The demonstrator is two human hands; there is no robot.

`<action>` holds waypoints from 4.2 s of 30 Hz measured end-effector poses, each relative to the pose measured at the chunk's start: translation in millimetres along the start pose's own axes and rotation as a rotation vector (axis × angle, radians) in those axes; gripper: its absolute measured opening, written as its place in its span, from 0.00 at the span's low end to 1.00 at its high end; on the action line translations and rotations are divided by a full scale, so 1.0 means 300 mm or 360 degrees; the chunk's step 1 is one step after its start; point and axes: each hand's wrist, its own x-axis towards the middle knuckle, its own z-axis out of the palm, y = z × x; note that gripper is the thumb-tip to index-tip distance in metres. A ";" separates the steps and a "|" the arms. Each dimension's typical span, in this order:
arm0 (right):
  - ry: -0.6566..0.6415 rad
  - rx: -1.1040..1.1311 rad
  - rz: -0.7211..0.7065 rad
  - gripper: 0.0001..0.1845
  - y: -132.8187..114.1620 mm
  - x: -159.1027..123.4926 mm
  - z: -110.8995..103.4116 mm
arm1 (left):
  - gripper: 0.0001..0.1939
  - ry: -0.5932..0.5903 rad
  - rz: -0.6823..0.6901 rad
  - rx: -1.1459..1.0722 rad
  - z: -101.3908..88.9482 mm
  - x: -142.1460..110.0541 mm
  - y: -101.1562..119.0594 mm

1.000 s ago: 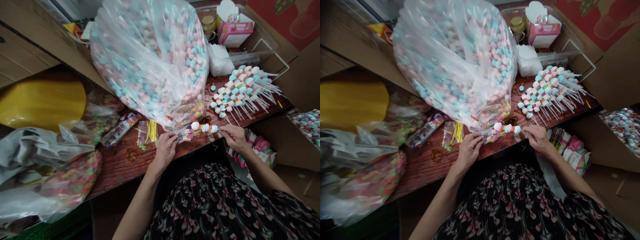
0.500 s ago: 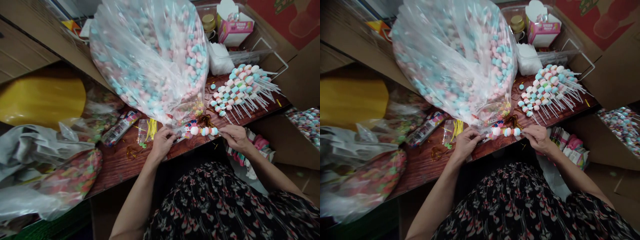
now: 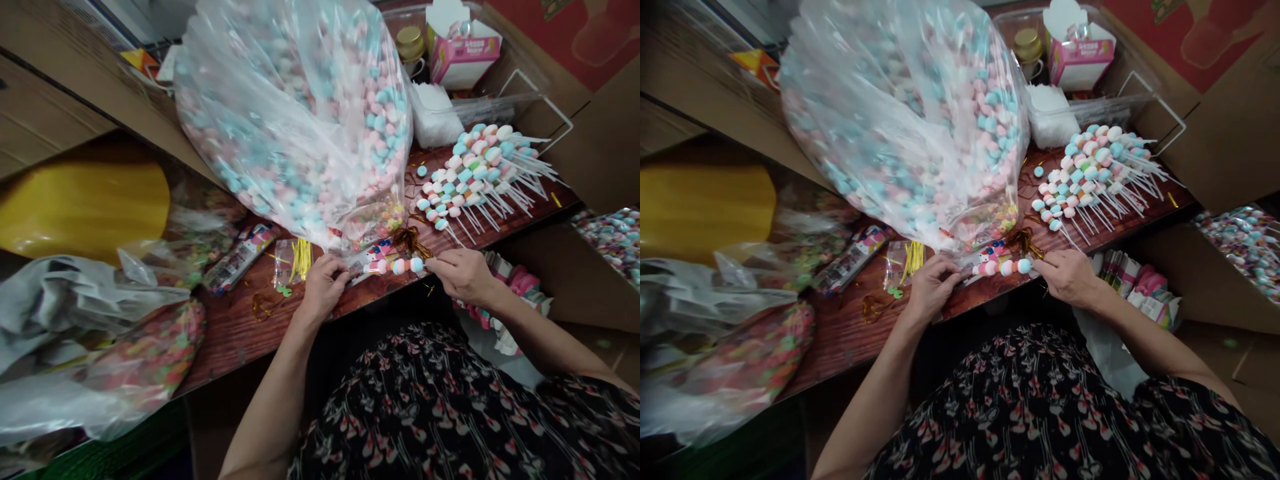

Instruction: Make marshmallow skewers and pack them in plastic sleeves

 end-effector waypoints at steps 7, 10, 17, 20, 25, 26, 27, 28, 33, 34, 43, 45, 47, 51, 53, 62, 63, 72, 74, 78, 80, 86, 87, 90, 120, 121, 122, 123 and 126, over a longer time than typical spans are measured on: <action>0.0016 -0.0111 -0.0278 0.12 -0.057 0.092 0.000 | 0.08 -0.0092 0.0117 0.0046 0.003 -0.003 0.013; 0.0039 -0.0031 -0.0318 0.11 -0.057 0.117 0.024 | 0.10 -0.0121 0.0152 0.0019 0.000 -0.006 0.010; 0.0104 0.0062 -0.0258 0.13 -0.015 0.148 0.014 | 0.24 -0.0259 0.0308 0.0229 -0.019 0.005 0.040; 0.0160 0.0098 -0.0312 0.14 -0.012 0.146 -0.003 | 0.17 -0.0388 0.0423 0.0306 -0.029 0.023 0.073; 0.0170 0.0019 -0.0431 0.12 -0.028 0.152 -0.025 | 0.12 -0.0613 0.0309 0.0138 -0.029 0.024 0.147; 0.0162 0.0022 -0.0457 0.12 -0.034 0.158 -0.028 | 0.14 -0.0659 0.0253 0.0085 -0.023 0.020 0.160; 0.0154 0.0040 -0.0473 0.12 -0.039 0.166 -0.030 | 0.16 -0.0693 0.0207 0.0031 -0.016 0.016 0.171; 0.0146 0.0067 -0.0482 0.12 -0.043 0.174 -0.033 | 0.18 -0.0716 0.0171 -0.0016 -0.007 0.012 0.180; 0.0145 0.0123 -0.0497 0.11 -0.046 0.211 -0.046 | 0.19 -0.0712 -0.0014 -0.0052 0.038 -0.005 0.198; 0.0157 0.0109 -0.0500 0.11 -0.044 0.215 -0.050 | 0.19 -0.0699 -0.0072 -0.0085 0.043 -0.009 0.202; -0.0088 0.0093 -0.0889 0.15 -0.009 0.211 -0.091 | 0.23 -0.0627 -0.0631 -0.0749 0.030 -0.038 0.201; -0.0180 0.0129 -0.0849 0.15 -0.013 0.208 -0.094 | 0.22 -0.0649 -0.0524 -0.0545 0.029 -0.035 0.198; -0.0212 0.0101 -0.0784 0.14 -0.026 0.205 -0.093 | 0.21 -0.0750 -0.0367 -0.0390 0.036 -0.031 0.201; -0.0221 -0.0010 -0.0727 0.12 -0.066 0.199 -0.084 | 0.20 -0.0885 -0.0244 -0.0332 0.056 -0.023 0.207; -0.0249 -0.0021 -0.0725 0.11 -0.082 0.198 -0.081 | 0.20 -0.0908 -0.0239 -0.0297 0.057 -0.021 0.205; -0.0524 0.0009 -0.0570 0.10 -0.092 0.198 -0.077 | 0.22 -0.0966 -0.0217 0.0306 0.011 -0.025 0.232; -0.0510 0.0005 -0.0552 0.10 -0.090 0.199 -0.073 | 0.22 -0.0995 -0.0211 0.0287 0.009 -0.025 0.235; -0.0452 0.0162 -0.0822 0.13 -0.071 0.238 -0.066 | 0.14 -0.1255 -0.0373 -0.0087 -0.020 -0.004 0.237; -0.0640 0.0253 -0.0797 0.12 -0.068 0.247 -0.073 | 0.13 -0.1278 -0.0359 -0.0020 -0.024 0.006 0.237; -0.1078 0.0271 -0.0517 0.09 -0.063 0.255 -0.083 | 0.14 -0.1151 -0.0206 0.0361 -0.022 0.013 0.233; -0.1218 0.0236 -0.0372 0.11 -0.067 0.255 -0.085 | 0.14 -0.1119 -0.0122 0.0496 -0.016 0.009 0.235; -0.0990 0.0206 -0.0332 0.09 -0.098 0.227 -0.063 | 0.20 -0.1230 -0.0150 0.0381 -0.007 0.025 0.253; -0.0877 0.0220 -0.0411 0.09 -0.100 0.218 -0.056 | 0.21 -0.1256 -0.0191 0.0315 -0.010 0.033 0.256; -0.0541 0.0248 -0.0628 0.12 -0.102 0.192 -0.035 | 0.24 -0.1343 -0.0248 0.0179 -0.019 0.056 0.265; -0.0116 0.0199 -0.0441 0.12 -0.074 0.212 0.044 | 0.16 -0.1191 -0.0310 0.0172 -0.103 0.027 0.247; -0.0171 0.0211 -0.0451 0.12 -0.079 0.211 0.042 | 0.16 -0.1200 -0.0304 0.0141 -0.099 0.030 0.248; -0.0233 0.0223 -0.0455 0.12 -0.084 0.211 0.040 | 0.16 -0.1206 -0.0304 0.0121 -0.095 0.032 0.248; -0.0296 0.0235 -0.0450 0.11 -0.090 0.211 0.038 | 0.15 -0.1210 -0.0316 0.0117 -0.090 0.036 0.248; -0.0501 0.0281 -0.0422 0.10 -0.112 0.224 0.034 | 0.15 -0.1205 -0.0352 0.0101 -0.069 0.045 0.250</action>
